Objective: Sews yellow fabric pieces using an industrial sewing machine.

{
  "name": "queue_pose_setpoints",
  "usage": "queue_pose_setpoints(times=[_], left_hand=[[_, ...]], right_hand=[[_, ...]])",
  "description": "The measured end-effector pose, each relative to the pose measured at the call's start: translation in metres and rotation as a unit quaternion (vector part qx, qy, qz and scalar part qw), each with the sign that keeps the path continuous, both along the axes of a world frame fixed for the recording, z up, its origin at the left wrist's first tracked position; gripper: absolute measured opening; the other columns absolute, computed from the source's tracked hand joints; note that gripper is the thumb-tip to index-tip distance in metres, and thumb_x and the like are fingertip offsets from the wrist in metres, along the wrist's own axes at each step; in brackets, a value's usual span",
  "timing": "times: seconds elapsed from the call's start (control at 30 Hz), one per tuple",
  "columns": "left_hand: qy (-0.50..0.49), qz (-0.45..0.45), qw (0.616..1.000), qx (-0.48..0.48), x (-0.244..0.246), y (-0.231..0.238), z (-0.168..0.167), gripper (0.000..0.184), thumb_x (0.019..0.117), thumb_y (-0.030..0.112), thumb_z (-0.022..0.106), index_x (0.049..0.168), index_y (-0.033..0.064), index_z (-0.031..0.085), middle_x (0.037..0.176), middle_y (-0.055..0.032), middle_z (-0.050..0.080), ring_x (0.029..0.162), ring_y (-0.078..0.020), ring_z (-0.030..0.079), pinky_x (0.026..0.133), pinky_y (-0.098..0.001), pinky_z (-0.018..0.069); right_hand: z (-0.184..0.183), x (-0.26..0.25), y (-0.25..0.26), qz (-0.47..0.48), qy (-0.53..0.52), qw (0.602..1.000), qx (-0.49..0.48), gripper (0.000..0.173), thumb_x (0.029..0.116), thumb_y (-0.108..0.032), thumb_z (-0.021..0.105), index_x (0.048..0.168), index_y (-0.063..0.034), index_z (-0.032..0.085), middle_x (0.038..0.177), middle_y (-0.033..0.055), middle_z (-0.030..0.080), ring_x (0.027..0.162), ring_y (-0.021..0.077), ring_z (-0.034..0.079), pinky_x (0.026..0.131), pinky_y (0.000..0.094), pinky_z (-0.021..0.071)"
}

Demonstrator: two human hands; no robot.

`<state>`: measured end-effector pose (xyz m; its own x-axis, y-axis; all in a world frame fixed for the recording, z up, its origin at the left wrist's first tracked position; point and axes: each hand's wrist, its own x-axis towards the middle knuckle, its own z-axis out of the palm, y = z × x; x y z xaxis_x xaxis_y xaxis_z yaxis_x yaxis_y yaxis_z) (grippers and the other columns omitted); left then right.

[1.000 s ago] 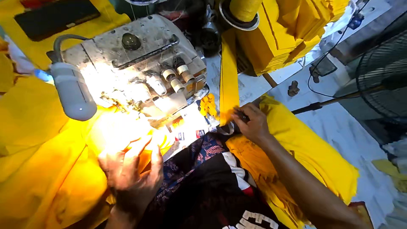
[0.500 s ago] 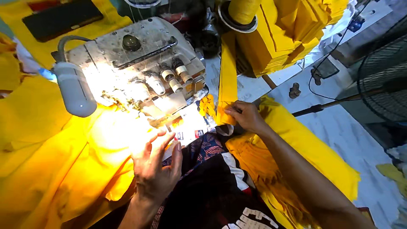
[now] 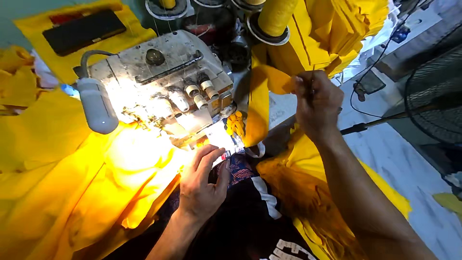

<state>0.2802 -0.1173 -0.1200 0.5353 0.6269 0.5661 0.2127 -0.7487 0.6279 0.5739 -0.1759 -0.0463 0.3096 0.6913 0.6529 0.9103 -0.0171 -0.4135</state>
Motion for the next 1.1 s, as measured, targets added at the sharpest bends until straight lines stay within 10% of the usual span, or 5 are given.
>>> queue_pose_setpoints(times=[0.13, 0.23, 0.43, 0.8, 1.1], left_hand=[[-0.038, -0.14, 0.964, -0.224, 0.036, 0.0, -0.002, 0.031, 0.1068, 0.026, 0.053, 0.119, 0.002, 0.068, 0.103, -0.0037, 0.072, 0.09, -0.0098, 0.07, 0.081, -0.0287, 0.0609], [-0.004, -0.229, 0.821, -0.524, 0.075, 0.007, -0.001, 0.042, 0.1108, 0.034, 0.041, 0.127, 0.002, 0.063, 0.108, -0.008, 0.072, 0.094, -0.0183, 0.072, 0.086, -0.0383, 0.0623], [-0.041, -0.15, 0.703, -0.694, 0.15, 0.023, 0.006, 0.034, 0.1118, 0.021, 0.044, 0.135, -0.0018, 0.051, 0.106, -0.0157, 0.075, 0.081, -0.0254, 0.076, 0.075, -0.0379, 0.0652], [-0.034, -0.104, 0.796, -0.596, 0.136, 0.049, 0.023, 0.03, 0.107, 0.028, 0.056, 0.126, 0.0066, 0.064, 0.109, -0.0153, 0.072, 0.091, -0.0287, 0.074, 0.077, -0.049, 0.0636], [-0.175, -0.133, 0.841, -0.494, 0.001, 0.009, 0.014, 0.023, 0.1028, 0.005, 0.055, 0.123, -0.0016, 0.065, 0.106, -0.0087, 0.074, 0.096, -0.0135, 0.071, 0.089, -0.0325, 0.06]], right_hand=[[-0.01, -0.036, -0.026, 0.027, -0.04, 0.998, -0.039, 0.033, 0.0906, -0.011, 0.073, 0.118, 0.0025, 0.062, 0.105, 0.0169, 0.066, 0.086, 0.024, 0.066, 0.072, 0.0386, 0.0587], [-0.056, -0.059, -0.053, 0.047, -0.024, 0.994, -0.098, 0.023, 0.0874, -0.005, 0.069, 0.11, -0.0005, 0.069, 0.103, 0.0152, 0.07, 0.092, 0.0271, 0.07, 0.079, 0.0425, 0.0617], [-0.084, -0.123, -0.112, 0.118, 0.024, 0.969, -0.218, 0.035, 0.0849, 0.0, 0.064, 0.115, -0.0161, 0.075, 0.108, 0.0032, 0.071, 0.101, 0.0216, 0.068, 0.083, 0.0381, 0.0607], [-0.03, -0.161, -0.112, 0.526, 0.266, 0.763, -0.265, 0.018, 0.0966, -0.007, 0.061, 0.106, -0.0041, 0.076, 0.09, 0.0129, 0.067, 0.087, 0.0254, 0.065, 0.08, 0.0394, 0.0544], [-0.02, -0.133, -0.012, 0.342, 0.23, 0.901, -0.134, 0.018, 0.0995, -0.021, 0.069, 0.104, -0.0054, 0.076, 0.094, 0.0017, 0.073, 0.085, 0.0043, 0.068, 0.078, 0.0234, 0.0583]])
